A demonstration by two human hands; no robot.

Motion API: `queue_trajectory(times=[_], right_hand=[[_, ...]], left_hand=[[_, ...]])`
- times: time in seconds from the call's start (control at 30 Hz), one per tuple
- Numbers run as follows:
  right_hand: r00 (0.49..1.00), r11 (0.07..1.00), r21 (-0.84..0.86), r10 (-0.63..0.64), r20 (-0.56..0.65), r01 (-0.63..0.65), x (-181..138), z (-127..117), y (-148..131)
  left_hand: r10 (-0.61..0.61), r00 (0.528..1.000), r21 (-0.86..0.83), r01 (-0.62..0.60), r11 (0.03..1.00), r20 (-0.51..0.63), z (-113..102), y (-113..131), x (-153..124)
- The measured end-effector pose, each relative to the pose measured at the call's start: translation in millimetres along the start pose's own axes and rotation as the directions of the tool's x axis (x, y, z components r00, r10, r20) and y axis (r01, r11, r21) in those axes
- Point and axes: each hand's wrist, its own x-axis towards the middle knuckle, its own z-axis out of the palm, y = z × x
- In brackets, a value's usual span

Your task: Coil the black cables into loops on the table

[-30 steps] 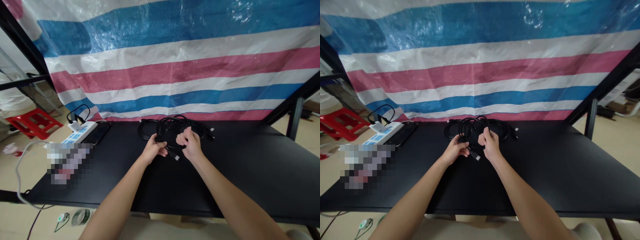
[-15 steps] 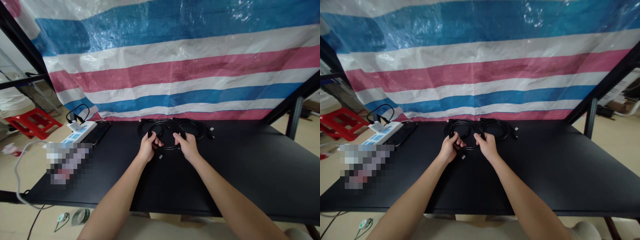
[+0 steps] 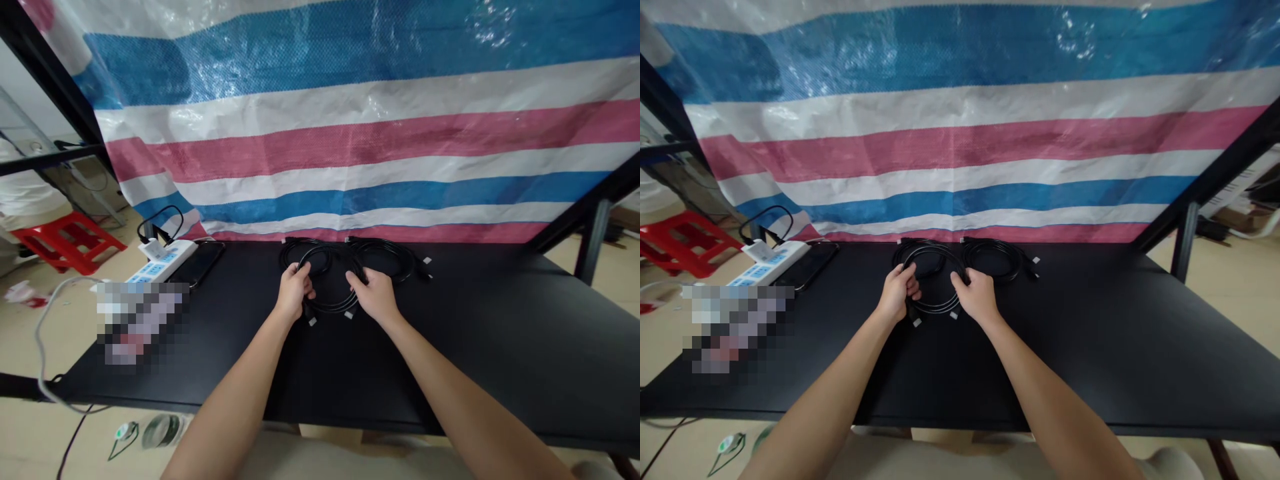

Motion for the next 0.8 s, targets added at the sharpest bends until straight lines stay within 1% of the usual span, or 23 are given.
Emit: queue_trajectory(times=[0.1,0.2,0.27,0.37,0.47,0.57,0.67,0.8], right_hand=[[0.999,0.997,-0.072,-0.036,0.0,0.035,0,2,1],[0.997,0.99,-0.127,-0.066,0.026,0.069,-1,7,3],[0.994,0.972,-0.219,-0.071,0.077,0.087,-3,10,4],[0.985,0.918,-0.387,-0.027,0.169,0.091,-3,13,4],[0.98,0.872,-0.488,0.051,0.194,0.051,4,16,-2],[0.971,0.833,-0.553,0.12,0.207,0.015,20,23,-12],[0.953,0.806,-0.592,0.178,0.243,0.0,41,35,-21],[0.922,0.781,-0.619,0.294,0.252,-0.079,66,55,-27]], left_hand=[[-0.049,0.999,-0.034,0.049,0.998,0.019,-2,6,-1],[-0.104,0.992,-0.063,0.109,0.992,0.077,-8,12,0],[-0.12,0.987,-0.088,0.13,0.988,0.105,-12,15,3],[-0.102,0.991,-0.13,0.114,0.985,0.09,-18,17,7],[-0.043,0.998,-0.142,0.049,0.989,0.044,-23,17,12],[0.024,0.998,-0.109,-0.031,0.994,-0.065,-27,16,18],[0.104,0.977,-0.032,-0.111,0.993,-0.185,-29,12,26],[0.232,0.937,0.113,-0.209,0.971,-0.26,-33,7,36]])
